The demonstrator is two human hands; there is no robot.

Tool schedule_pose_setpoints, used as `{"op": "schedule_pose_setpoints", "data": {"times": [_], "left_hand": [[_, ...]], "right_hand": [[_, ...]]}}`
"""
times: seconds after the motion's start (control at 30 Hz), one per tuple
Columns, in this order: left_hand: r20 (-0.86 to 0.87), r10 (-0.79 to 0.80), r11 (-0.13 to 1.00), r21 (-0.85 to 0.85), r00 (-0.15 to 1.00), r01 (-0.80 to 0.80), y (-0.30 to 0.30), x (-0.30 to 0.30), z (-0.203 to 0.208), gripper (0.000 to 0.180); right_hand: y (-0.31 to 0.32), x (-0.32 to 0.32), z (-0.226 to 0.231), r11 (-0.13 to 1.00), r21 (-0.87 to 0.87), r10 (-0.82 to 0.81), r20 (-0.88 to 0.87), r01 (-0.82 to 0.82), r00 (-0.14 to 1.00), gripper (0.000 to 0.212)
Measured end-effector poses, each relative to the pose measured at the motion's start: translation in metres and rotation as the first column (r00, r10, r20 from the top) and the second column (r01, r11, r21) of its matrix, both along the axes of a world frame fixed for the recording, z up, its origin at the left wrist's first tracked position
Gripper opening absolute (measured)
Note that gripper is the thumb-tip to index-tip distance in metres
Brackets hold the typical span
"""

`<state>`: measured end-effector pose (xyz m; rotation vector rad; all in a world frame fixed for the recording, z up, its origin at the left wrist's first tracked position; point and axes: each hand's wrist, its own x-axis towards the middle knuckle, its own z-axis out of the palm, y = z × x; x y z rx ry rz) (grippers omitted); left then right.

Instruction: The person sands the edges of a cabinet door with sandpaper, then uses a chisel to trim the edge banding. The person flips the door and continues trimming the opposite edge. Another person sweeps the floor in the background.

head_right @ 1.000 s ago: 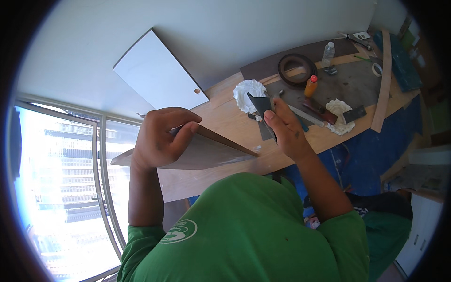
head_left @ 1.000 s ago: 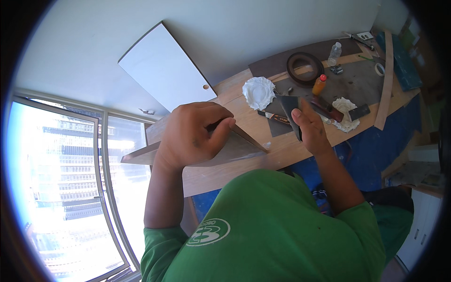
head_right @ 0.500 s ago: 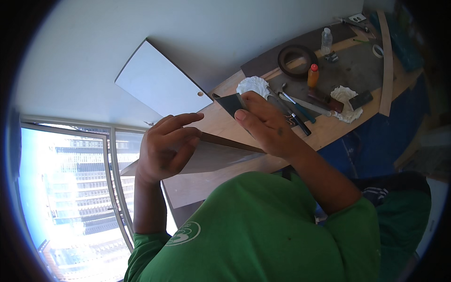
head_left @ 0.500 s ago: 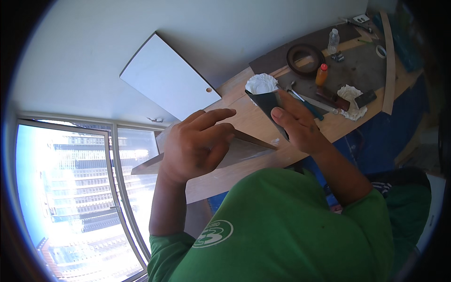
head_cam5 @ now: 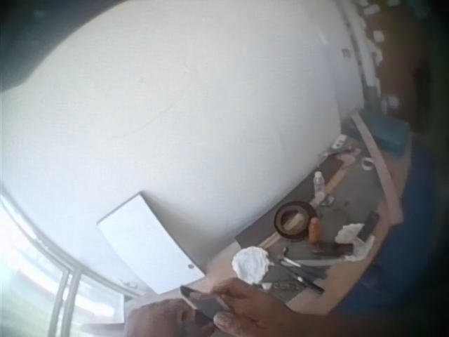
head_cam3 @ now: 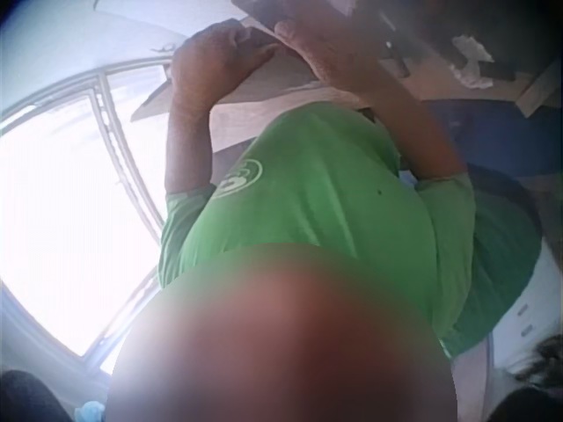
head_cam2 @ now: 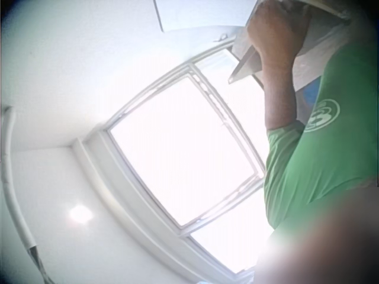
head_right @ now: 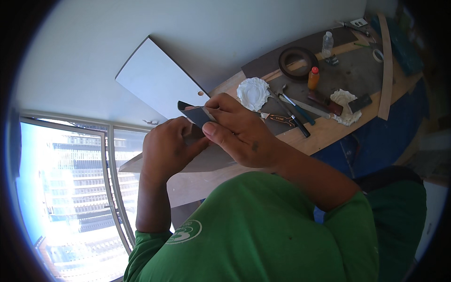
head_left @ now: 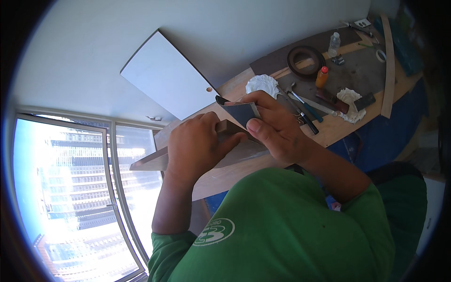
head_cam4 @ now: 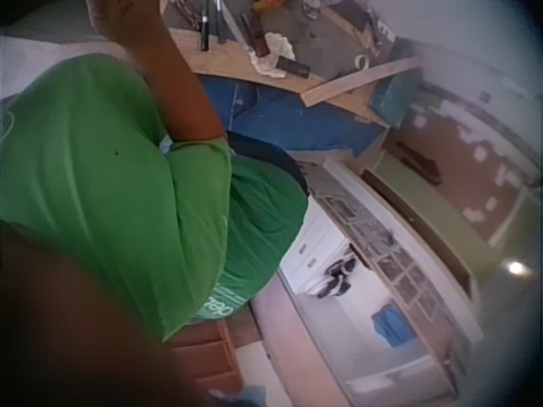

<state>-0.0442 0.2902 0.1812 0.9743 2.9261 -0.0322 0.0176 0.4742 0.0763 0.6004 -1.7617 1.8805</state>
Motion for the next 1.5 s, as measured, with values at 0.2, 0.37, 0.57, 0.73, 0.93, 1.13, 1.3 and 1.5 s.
{"op": "schedule_pose_setpoints", "data": {"times": [0.2, 0.37, 0.57, 0.73, 0.93, 1.13, 1.3, 1.5], "left_hand": [[-0.054, 0.042, 0.998, 0.054, 0.998, -0.039, -0.019, 0.002, -0.002, 0.051], [-0.191, -0.095, 0.952, 0.268, 0.977, 0.145, -0.039, -0.002, -0.012, 0.049], [-0.421, -0.152, 0.869, 0.373, 0.894, 0.324, -0.079, 0.001, -0.027, 0.029], [-0.419, -0.016, 0.94, 0.303, 0.908, 0.156, -0.164, 0.005, -0.03, 0.046], [-0.556, 0.198, 0.929, 0.37, 0.807, 0.027, -0.264, 0.019, -0.045, 0.067], [0.169, 0.518, 0.167, 0.941, 0.838, -0.293, -0.278, 0.032, -0.082, 0.062], [0.327, 0.336, -0.183, 0.943, 0.884, -0.279, -0.274, 0.024, -0.097, 0.044], [0.473, 0.314, -0.35, 0.864, 0.823, -0.363, -0.27, 0.012, -0.101, 0.035]], "right_hand": [[-0.002, 0.002, -0.021, 0.976, 0.214, -0.002, 0.152, -0.031, 0.988, 0.044], [0.011, 0.003, -0.048, 0.99, 0.12, -0.106, 0.339, 0.069, 0.935, 0.046], [0.001, -0.021, -0.033, 0.832, -0.554, 0.284, 0.383, -0.027, 0.879, 0.056], [0.018, -0.03, -0.038, 0.782, -0.614, 0.244, 0.454, 0.103, 0.857, 0.053], [0.043, -0.024, -0.067, 0.709, -0.626, 0.237, 0.646, 0.325, 0.726, 0.05], [0.025, -0.037, -0.057, 0.764, -0.598, 0.25, 0.62, 0.243, 0.744, 0.051], [0.008, -0.044, -0.032, 0.804, -0.578, 0.297, 0.59, 0.136, 0.75, 0.053], [0.009, -0.045, -0.034, 0.863, -0.486, 0.225, 0.617, 0.14, 0.754, 0.052]]}}
